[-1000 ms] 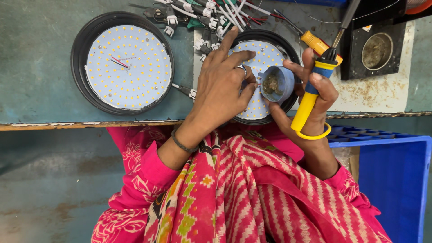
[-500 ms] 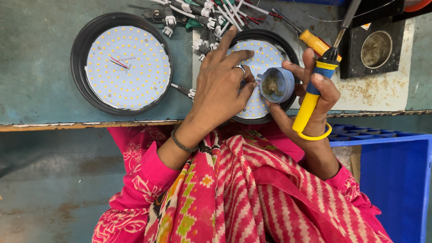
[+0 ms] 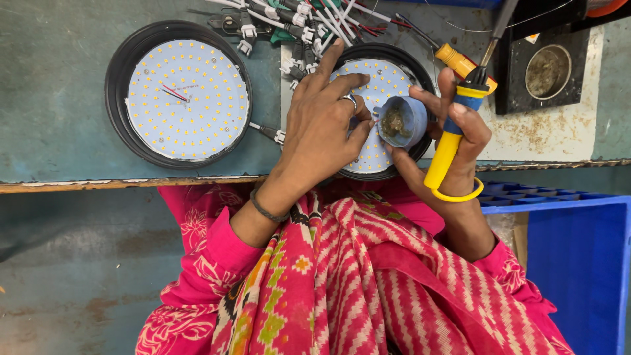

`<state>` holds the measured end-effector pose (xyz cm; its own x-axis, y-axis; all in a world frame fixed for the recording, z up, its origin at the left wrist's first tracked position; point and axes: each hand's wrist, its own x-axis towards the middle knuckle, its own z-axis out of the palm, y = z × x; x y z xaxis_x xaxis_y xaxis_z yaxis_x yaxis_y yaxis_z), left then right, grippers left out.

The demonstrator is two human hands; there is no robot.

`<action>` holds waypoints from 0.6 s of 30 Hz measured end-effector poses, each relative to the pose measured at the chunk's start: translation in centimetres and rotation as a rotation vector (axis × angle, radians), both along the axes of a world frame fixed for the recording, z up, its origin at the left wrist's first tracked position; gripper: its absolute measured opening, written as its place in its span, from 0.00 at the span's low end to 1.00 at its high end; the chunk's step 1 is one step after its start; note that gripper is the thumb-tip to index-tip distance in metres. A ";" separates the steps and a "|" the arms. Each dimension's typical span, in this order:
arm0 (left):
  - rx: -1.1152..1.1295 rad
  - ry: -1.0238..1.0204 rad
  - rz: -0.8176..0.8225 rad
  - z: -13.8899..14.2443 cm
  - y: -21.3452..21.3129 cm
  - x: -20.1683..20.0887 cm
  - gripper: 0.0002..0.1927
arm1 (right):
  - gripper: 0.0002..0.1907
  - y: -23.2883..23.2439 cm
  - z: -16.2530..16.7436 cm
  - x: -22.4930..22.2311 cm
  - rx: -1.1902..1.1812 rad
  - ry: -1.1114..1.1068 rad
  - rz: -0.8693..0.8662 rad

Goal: The person solders wires onto round LED light panels at a workbench. They hold the panel steady, apply the soldering iron to connection points, dip the iron in flux, reposition wires, wipe a panel with a cloth, and set finished panels aside while taking new ones from the bench.

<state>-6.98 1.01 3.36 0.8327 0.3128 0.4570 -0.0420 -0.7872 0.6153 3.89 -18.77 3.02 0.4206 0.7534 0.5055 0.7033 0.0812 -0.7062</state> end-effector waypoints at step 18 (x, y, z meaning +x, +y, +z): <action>-0.007 0.016 -0.001 0.1 -0.1 -0.1 0.04 | 0.49 -0.1 0.2 -0.3 -0.010 -0.039 -0.002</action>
<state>-7.09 0.95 3.43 0.8401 0.3152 0.4415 -0.0325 -0.7832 0.6210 3.58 -18.87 3.18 0.4028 0.7573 0.5141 0.7303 0.0727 -0.6793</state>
